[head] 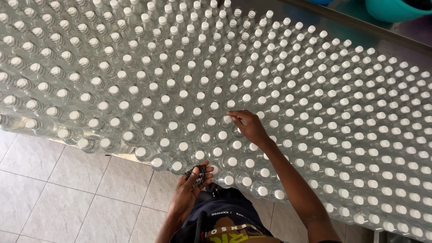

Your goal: The person places small dark objects into the openings of numerous clear plastic bottles arranged on a metal table. The person holds a handful of the objects in the left hand and uses the right hand to drop them one by one into the bottles.

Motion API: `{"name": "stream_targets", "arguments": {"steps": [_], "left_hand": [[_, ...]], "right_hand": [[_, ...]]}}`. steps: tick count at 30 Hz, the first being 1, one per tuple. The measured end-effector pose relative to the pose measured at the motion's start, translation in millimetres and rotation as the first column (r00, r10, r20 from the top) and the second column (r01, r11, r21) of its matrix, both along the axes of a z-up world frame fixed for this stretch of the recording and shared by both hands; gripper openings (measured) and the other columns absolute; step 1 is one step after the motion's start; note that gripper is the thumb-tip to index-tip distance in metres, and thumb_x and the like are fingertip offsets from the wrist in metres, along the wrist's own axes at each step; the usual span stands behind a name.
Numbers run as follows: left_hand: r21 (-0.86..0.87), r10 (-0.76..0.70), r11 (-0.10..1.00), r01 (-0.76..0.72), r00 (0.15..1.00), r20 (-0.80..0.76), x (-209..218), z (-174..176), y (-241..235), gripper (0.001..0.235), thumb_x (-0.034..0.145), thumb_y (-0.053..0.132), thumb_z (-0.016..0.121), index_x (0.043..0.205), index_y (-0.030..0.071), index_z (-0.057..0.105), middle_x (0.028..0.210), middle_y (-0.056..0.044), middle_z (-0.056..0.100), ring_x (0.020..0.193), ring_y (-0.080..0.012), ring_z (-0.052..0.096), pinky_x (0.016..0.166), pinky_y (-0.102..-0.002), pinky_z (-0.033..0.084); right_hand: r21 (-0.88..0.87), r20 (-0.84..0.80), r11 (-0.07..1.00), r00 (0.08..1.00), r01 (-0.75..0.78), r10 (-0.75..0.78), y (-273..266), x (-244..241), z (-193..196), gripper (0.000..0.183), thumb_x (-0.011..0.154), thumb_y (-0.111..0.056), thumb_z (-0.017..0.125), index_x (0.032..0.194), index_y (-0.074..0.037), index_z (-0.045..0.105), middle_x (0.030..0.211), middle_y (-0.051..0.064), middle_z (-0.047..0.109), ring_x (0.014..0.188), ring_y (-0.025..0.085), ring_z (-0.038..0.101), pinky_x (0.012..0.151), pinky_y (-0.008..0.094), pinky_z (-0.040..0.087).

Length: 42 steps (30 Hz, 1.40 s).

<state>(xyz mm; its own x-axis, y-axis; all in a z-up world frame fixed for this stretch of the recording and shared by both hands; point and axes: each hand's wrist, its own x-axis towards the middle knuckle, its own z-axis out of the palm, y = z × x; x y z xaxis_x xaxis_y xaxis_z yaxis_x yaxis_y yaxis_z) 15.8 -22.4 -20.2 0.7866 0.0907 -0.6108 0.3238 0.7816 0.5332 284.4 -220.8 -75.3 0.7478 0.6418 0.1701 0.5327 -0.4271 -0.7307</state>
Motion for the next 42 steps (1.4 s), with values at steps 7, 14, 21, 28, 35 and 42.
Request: {"name": "stream_targets", "arguments": {"steps": [7,14,21,28,35,42], "left_hand": [[-0.007,0.012,1.000,-0.012,1.000,0.002,-2.7,-2.5,1.0,0.056,0.105,0.028,0.057,0.146,-0.010,0.066,0.128,-0.026,0.077,0.110,-0.0291,0.072,0.100,-0.041,0.060],[-0.015,0.009,1.000,-0.009,1.000,-0.002,-3.3,1.4,2.0,0.057,0.104,0.028,0.058,0.147,-0.010,0.065,0.128,-0.025,0.077,0.111,-0.0294,0.072,0.100,-0.040,0.060],[0.004,-0.011,1.000,0.011,1.000,0.012,-7.6,2.5,6.7,0.058,0.105,0.029,0.057,0.149,-0.009,0.064,0.126,-0.023,0.077,0.109,-0.0282,0.072,0.101,-0.039,0.060],[0.005,-0.038,0.999,0.038,0.999,0.006,-10.8,4.1,9.1,0.059,0.104,0.029,0.058,0.149,-0.009,0.064,0.127,-0.025,0.076,0.110,-0.0292,0.072,0.101,-0.040,0.060],[0.006,-0.066,0.998,0.067,0.997,-0.027,-12.3,13.6,15.7,0.059,0.105,0.029,0.056,0.150,-0.009,0.063,0.130,-0.025,0.075,0.113,-0.0306,0.071,0.103,-0.041,0.059],[0.007,-0.113,0.993,0.114,0.991,-0.073,-10.4,11.8,20.1,0.056,0.106,0.027,0.054,0.149,-0.008,0.065,0.132,-0.024,0.075,0.114,-0.0300,0.071,0.107,-0.042,0.058]], "right_hand": [[-0.104,0.010,0.990,0.995,-0.100,0.102,1.2,-1.4,9.7,0.024,0.103,-0.024,0.075,0.122,-0.010,0.072,0.142,0.008,0.072,0.135,0.025,0.065,0.105,0.041,0.057],[-0.286,-0.050,0.957,0.998,-0.047,0.034,10.9,-0.6,8.9,0.041,0.108,-0.033,0.065,0.145,-0.014,0.063,0.138,0.010,0.071,0.121,0.028,0.069,0.095,0.044,0.057],[-0.398,-0.077,0.914,0.996,-0.077,0.050,12.4,1.0,15.7,0.043,0.106,-0.023,0.068,0.148,-0.014,0.063,0.140,0.011,0.074,0.116,0.032,0.073,0.092,0.047,0.057],[-0.429,-0.142,0.899,0.989,-0.086,0.027,18.7,-4.5,26.0,0.043,0.109,-0.022,0.062,0.151,-0.013,0.057,0.146,0.015,0.068,0.126,0.037,0.066,0.096,0.049,0.053],[-0.260,0.126,0.965,0.992,0.017,0.017,-24.7,-47.1,43.6,0.041,0.111,-0.019,0.063,0.151,-0.009,0.060,0.147,0.013,0.068,0.130,0.031,0.068,0.101,0.046,0.059],[-0.368,0.307,0.930,0.945,0.008,0.113,-61.6,-127.1,6.3,0.062,0.114,-0.019,0.059,0.171,-0.011,0.036,0.175,0.005,0.045,0.166,0.033,0.035,0.135,0.058,0.023]]}}
